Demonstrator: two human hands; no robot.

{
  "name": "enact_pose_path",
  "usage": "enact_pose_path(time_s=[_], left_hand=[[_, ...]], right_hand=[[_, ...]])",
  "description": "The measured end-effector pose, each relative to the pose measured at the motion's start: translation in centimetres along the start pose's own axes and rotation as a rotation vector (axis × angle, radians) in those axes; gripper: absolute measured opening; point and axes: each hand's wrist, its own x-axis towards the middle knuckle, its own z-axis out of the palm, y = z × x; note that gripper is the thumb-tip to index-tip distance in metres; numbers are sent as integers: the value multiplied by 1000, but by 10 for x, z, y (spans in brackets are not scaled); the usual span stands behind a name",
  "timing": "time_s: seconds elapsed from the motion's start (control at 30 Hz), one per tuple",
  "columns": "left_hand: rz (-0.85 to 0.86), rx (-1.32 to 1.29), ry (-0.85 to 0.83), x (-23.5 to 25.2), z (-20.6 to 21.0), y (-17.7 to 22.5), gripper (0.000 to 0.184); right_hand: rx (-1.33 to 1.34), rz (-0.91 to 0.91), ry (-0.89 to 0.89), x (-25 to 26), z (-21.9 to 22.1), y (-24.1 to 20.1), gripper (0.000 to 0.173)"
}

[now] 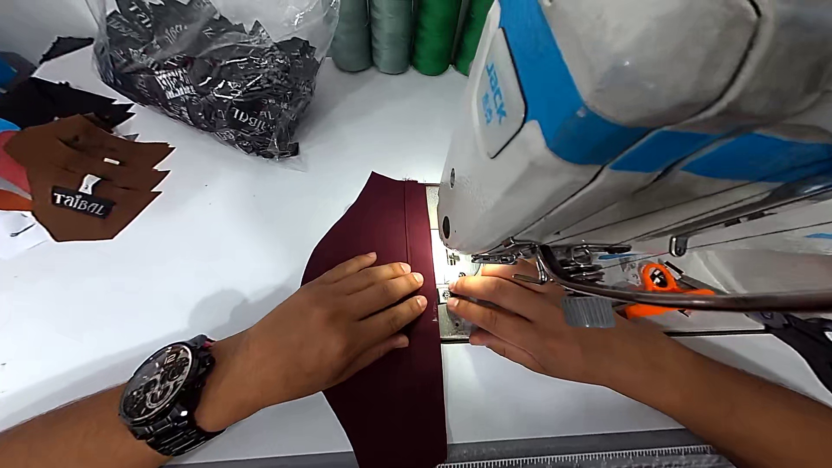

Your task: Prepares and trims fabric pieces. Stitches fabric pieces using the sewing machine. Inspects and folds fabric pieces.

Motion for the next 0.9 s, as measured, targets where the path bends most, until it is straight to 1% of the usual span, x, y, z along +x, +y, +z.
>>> enact_pose_path(time_s=[0.17,0.6,0.77,0.9], left_hand=[[8,-30,-8,-1,0,0,32],[20,-31,-21,0,1,0,32],[4,-63,-49,-1,2,-1,35],[12,-60,-45,0,2,-1,36]], right_hand=[[-22,-4,5,1,0,-1,34],[-24,-7,-3,-1,2,0,33],[2,-23,53,3,5,0,33],[-7,-34,65,5,3,-1,32]])
